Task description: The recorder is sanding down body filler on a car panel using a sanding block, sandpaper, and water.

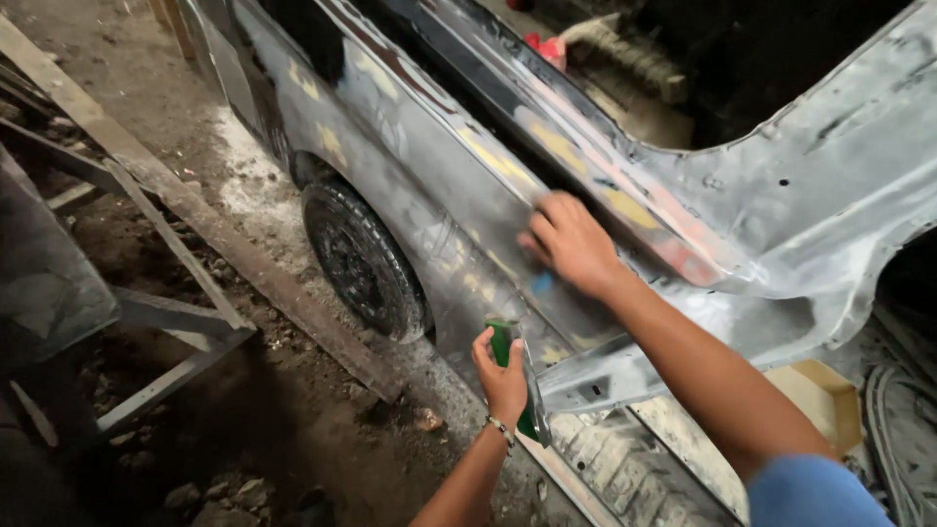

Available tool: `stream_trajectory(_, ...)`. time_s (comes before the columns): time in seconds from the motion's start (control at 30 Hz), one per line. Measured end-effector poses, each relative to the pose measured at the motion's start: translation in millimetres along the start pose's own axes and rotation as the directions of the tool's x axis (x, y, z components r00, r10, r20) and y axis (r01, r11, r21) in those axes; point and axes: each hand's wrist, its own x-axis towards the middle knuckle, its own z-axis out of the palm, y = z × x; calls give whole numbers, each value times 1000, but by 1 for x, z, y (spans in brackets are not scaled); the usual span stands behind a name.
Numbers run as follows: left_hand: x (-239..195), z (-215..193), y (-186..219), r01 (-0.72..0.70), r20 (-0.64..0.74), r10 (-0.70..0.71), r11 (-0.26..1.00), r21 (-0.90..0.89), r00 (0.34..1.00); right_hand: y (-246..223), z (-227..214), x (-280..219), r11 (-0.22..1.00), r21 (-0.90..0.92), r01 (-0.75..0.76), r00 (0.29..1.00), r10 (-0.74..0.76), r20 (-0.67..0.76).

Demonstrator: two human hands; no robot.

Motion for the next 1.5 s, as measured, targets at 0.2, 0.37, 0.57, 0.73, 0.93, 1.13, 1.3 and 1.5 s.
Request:
stream_trajectory(0.2,12,-14,7,79,-61,-88,988,-132,994,11,54,90,998,-53,-26,999,28,27)
stream_trajectory(0.37,15,-23,-4,-8,-95,2,998,-65,995,7,30,94,974,-118,194,965,-168,201)
stream_trajectory(0.57,8,-10,0,11,-61,-13,999,-38,998,-3,3,6,878,-249,409,821,-235,520)
stream_trajectory(0.73,-3,-1,2,-21,-21,19,996,-85,1000,-23,-67,-82,856,-226,465,730,-225,646)
stream_trajectory(0.93,-17,-5,4,11,-2,-11,987,159,1000,-8,-81,-135,882,-94,461,736,-322,595)
stream_trajectory(1.13,-20,-19,-6,-79,-39,84,990,115,996,-16,-50,-59,913,-185,363,807,-209,553)
stream_trajectory(1.3,-15,-34,1,-58,-54,57,998,-2,997,1,5,44,919,-288,269,830,-70,553)
stream_trajectory(1.5,2,-26,21,-104,-31,107,991,85,994,-6,67,129,917,-289,275,844,-87,529)
